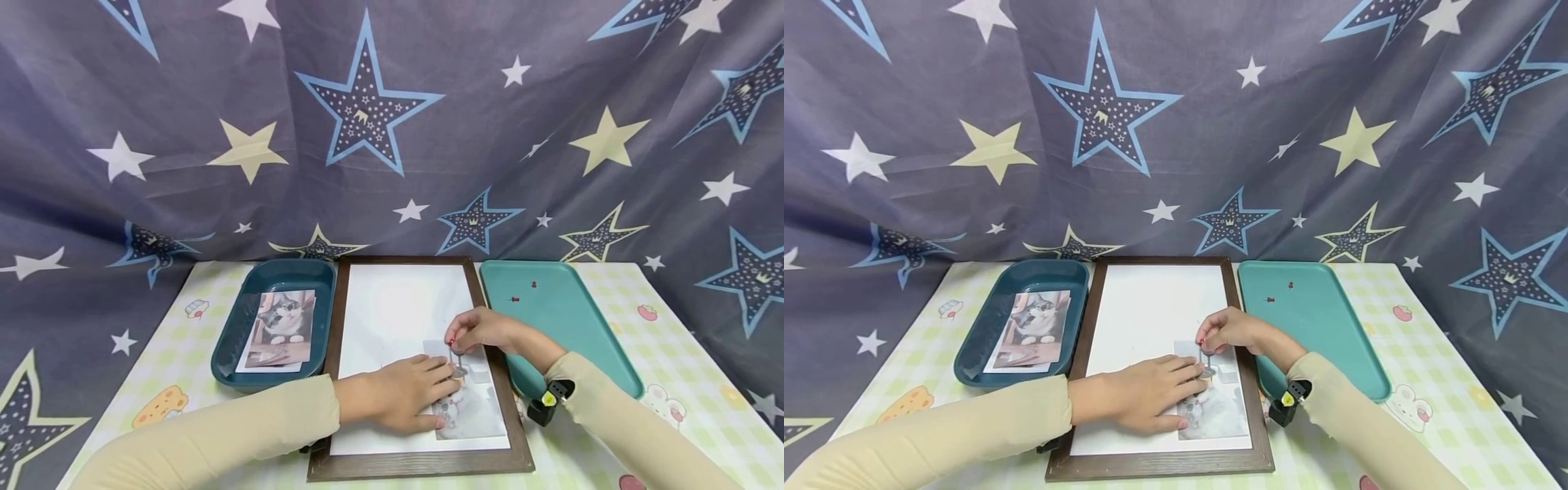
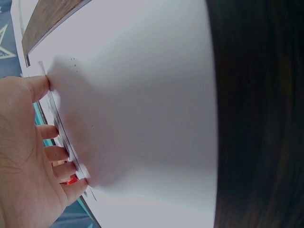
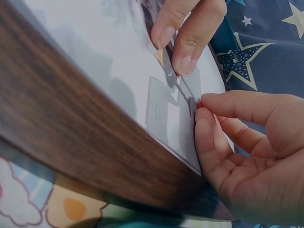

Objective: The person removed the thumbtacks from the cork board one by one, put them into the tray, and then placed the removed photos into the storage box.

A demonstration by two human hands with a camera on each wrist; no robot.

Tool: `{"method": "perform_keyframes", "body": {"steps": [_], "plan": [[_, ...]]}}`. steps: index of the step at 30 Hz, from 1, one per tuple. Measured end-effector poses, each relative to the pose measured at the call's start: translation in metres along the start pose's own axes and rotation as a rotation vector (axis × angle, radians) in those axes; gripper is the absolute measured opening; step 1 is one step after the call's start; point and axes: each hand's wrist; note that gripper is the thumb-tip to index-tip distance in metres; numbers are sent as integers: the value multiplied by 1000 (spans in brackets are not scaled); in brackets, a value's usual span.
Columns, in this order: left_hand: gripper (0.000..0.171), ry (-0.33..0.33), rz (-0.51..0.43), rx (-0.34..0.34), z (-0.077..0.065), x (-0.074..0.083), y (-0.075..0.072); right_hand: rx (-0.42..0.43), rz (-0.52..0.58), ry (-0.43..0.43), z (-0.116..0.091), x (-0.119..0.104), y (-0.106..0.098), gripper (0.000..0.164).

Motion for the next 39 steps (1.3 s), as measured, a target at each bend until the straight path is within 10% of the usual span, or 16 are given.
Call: {"method": "perform_keyframes", "body": {"steps": [39], "plan": [[67,13,21,10,1,0,4,3,71,41,-1,0,-1,17]]}}
Point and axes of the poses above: each hand's wrist, its own z-axis towards the middle knuckle, its own y-axis out of the palm, x = y × z, and after that the axes turned 6 degrees about x, right-handed
